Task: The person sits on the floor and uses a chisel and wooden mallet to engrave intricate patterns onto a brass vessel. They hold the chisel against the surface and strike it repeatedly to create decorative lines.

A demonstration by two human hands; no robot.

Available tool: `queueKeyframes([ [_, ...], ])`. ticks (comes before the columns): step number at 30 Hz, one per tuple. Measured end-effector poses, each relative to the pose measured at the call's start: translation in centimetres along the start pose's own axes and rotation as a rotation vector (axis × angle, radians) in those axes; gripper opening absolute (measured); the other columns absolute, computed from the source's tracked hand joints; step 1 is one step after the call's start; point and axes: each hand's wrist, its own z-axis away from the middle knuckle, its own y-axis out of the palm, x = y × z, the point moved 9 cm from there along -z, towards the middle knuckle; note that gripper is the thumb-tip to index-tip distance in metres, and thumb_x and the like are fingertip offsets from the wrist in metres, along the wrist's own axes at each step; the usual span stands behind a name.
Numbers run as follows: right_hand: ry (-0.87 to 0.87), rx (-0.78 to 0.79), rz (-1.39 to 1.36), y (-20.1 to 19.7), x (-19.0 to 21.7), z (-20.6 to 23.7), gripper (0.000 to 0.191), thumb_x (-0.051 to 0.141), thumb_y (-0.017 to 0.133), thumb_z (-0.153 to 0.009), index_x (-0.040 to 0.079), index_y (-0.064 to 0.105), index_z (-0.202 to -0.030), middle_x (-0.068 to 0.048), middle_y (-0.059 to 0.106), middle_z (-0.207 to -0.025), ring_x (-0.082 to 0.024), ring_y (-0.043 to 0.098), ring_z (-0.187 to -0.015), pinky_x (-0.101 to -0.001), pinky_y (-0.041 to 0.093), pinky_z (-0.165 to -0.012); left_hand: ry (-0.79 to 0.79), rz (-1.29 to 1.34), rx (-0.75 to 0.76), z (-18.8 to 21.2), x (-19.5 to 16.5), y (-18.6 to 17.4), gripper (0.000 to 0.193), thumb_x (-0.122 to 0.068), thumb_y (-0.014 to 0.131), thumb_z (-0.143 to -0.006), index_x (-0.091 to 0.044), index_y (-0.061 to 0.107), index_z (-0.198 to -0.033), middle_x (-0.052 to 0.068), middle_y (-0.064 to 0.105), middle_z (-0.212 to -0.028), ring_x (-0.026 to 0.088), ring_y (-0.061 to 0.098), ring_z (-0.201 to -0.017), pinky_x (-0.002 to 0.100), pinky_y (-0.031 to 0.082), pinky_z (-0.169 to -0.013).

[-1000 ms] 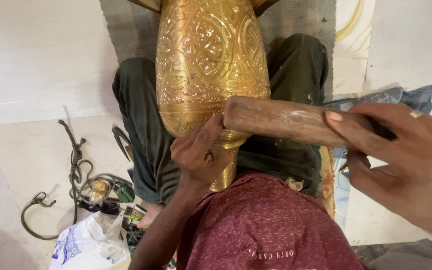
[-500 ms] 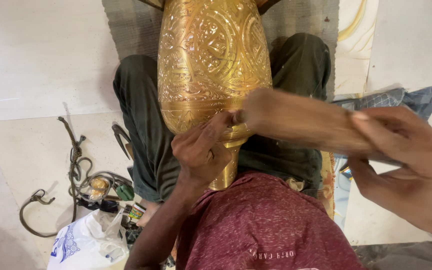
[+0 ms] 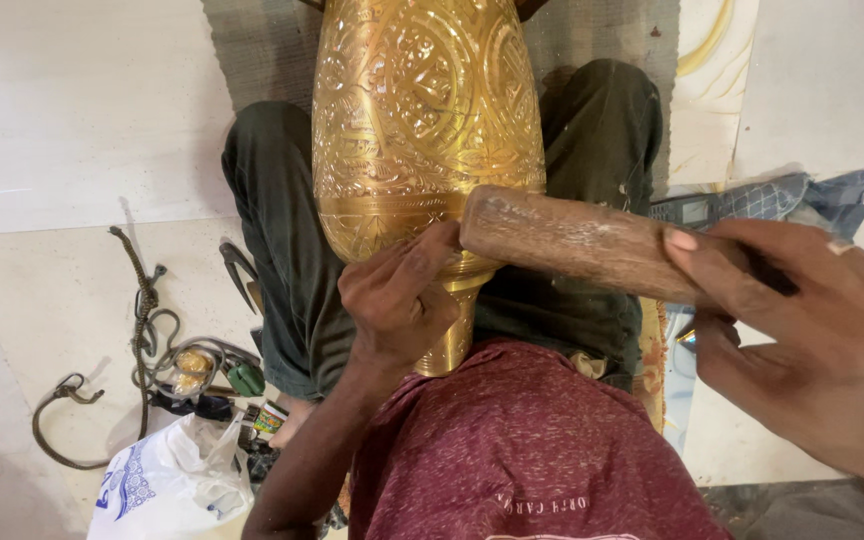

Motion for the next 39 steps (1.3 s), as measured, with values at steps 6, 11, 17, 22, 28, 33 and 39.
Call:
queueKeyframes([
  [6, 0.002, 0.012, -0.028, 0.0, -0.1, 0.3, 0.078, -0.008, 0.080, -0.070, 0.009, 0.059, -0.143, -0.023, 0.068, -0.110, -0.026, 0.066, -0.084, -0.0359, 0.054, -0.066, -0.030, -0.007, -0.006, 0.3, 0.3, 0.1, 0.040, 0.010, 0.058, -0.080, -0.001, 0.073, -0.116, 0.010, 0.079, -0.100, 0.020, 0.079, -0.082, 0.031, 0.063, -0.069],
  [11, 0.017, -0.045, -0.212, -0.3, -0.5, 1.5, 0.072, -0.007, 0.076, -0.074, 0.011, 0.055, -0.141, -0.021, 0.064, -0.114, -0.027, 0.066, -0.084, -0.0355, 0.052, -0.065, 0.026, -0.002, 0.030, 0.5, 0.2, 0.2, 0.042, 0.007, 0.056, -0.079, -0.002, 0.069, -0.118, 0.013, 0.077, -0.105, 0.025, 0.080, -0.091, 0.033, 0.065, -0.076],
  [17, 0.217, 0.089, -0.245, -1.0, -0.4, 0.3, 0.068, -0.004, 0.075, -0.073, 0.002, 0.056, -0.137, -0.024, 0.066, -0.112, -0.028, 0.071, -0.086, -0.0340, 0.059, -0.066, -0.069, 0.012, -0.018, 0.9, 0.9, 0.2, 0.040, 0.010, 0.054, -0.083, -0.002, 0.076, -0.115, 0.011, 0.081, -0.096, 0.013, 0.076, -0.069, 0.027, 0.060, -0.058],
  [22, 0.539, -0.310, -0.834, 3.0, -4.5, 0.9, 0.053, 0.000, 0.067, -0.085, -0.001, 0.051, -0.136, -0.013, 0.069, -0.098, -0.021, 0.073, -0.084, -0.0343, 0.062, -0.074, -0.270, 0.343, -0.379, 1.8, 2.6, -2.9, 0.019, -0.008, 0.072, -0.098, -0.004, 0.070, -0.116, 0.012, 0.074, -0.108, 0.015, 0.079, -0.090, 0.027, 0.066, -0.068],
  [28, 1.243, -0.269, -1.350, 18.5, -7.3, 9.7, 0.049, 0.004, 0.077, -0.081, 0.002, 0.055, -0.125, -0.005, 0.066, -0.079, -0.014, 0.065, -0.064, -0.0309, 0.057, -0.061, -0.345, 0.499, -0.179, 1.4, 1.9, -1.1, 0.018, 0.003, 0.072, -0.097, 0.005, 0.065, -0.114, 0.019, 0.071, -0.113, 0.019, 0.077, -0.091, 0.026, 0.064, -0.073],
  [33, 0.872, -0.214, -1.367, 16.7, -5.4, 8.6, 0.041, 0.005, 0.079, -0.083, 0.000, 0.059, -0.119, -0.009, 0.069, -0.081, -0.014, 0.067, -0.065, -0.0309, 0.058, -0.060, -0.200, 0.345, -0.171, 0.9, 0.8, -0.8, 0.016, 0.004, 0.068, -0.104, 0.002, 0.059, -0.118, 0.014, 0.073, -0.116, 0.019, 0.079, -0.097, 0.025, 0.067, -0.080],
  [39, 0.469, -0.094, -0.581, 10.0, -4.1, 3.5, 0.029, 0.008, 0.086, -0.079, -0.001, 0.069, -0.100, -0.007, 0.070, -0.081, -0.011, 0.067, -0.065, -0.0274, 0.056, -0.056, -0.127, 0.126, -0.073, 0.6, 0.8, -0.6, 0.032, 0.015, 0.062, -0.093, -0.004, 0.066, -0.118, 0.012, 0.077, -0.109, 0.018, 0.079, -0.087, 0.026, 0.059, -0.069],
])
